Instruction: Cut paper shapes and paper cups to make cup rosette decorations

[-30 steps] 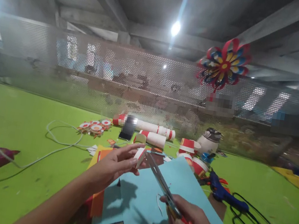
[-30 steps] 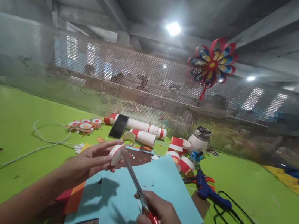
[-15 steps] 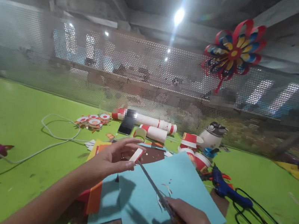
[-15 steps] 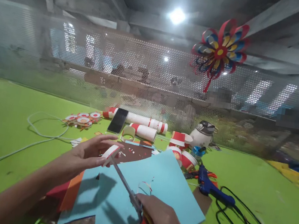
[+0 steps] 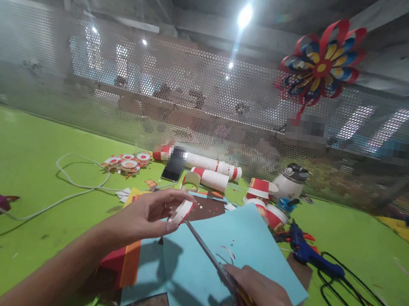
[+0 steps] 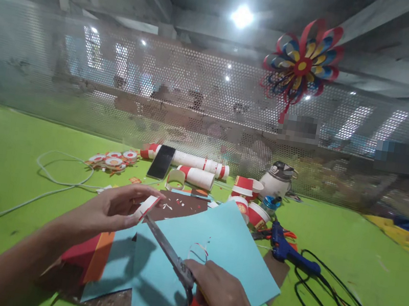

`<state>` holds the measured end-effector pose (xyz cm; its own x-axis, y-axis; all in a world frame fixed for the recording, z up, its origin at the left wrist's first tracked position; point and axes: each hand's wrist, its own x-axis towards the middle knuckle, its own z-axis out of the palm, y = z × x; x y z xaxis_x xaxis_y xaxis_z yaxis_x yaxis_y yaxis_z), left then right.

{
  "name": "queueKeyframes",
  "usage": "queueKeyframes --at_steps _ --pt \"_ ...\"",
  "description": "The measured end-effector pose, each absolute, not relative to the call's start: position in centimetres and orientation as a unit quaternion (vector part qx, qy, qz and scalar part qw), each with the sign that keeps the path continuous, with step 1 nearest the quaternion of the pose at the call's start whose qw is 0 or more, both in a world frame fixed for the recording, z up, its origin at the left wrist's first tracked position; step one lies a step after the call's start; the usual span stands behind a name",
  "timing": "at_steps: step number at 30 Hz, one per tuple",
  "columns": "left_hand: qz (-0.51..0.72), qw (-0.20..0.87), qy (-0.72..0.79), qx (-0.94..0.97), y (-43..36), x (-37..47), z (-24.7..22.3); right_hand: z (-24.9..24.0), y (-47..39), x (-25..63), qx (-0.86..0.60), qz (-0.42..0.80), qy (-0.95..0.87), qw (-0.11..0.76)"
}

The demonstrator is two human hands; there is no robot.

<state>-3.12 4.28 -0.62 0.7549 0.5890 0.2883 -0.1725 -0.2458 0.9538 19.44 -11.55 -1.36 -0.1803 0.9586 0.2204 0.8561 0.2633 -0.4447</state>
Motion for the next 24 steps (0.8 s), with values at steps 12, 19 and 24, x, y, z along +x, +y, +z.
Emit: queueKeyframes --at_steps 12,19,24 --pt "0.327 0.646 0.086 0.684 4.2 -2.7 -0.9 -2.0 -11.6 19.4 -0.603 0.092 -0.760 0.225" --pt "0.338 0.653 0.068 0.674 4.1 -2.9 -0.6 -2.6 -11.8 19.6 -0.601 0.070 -0.756 0.250" --pt "0.315 0.637 0.071 0.700 4.2 -3.0 -0.5 -2.7 -11.8 19.6 -0.619 0.112 -0.744 0.224"
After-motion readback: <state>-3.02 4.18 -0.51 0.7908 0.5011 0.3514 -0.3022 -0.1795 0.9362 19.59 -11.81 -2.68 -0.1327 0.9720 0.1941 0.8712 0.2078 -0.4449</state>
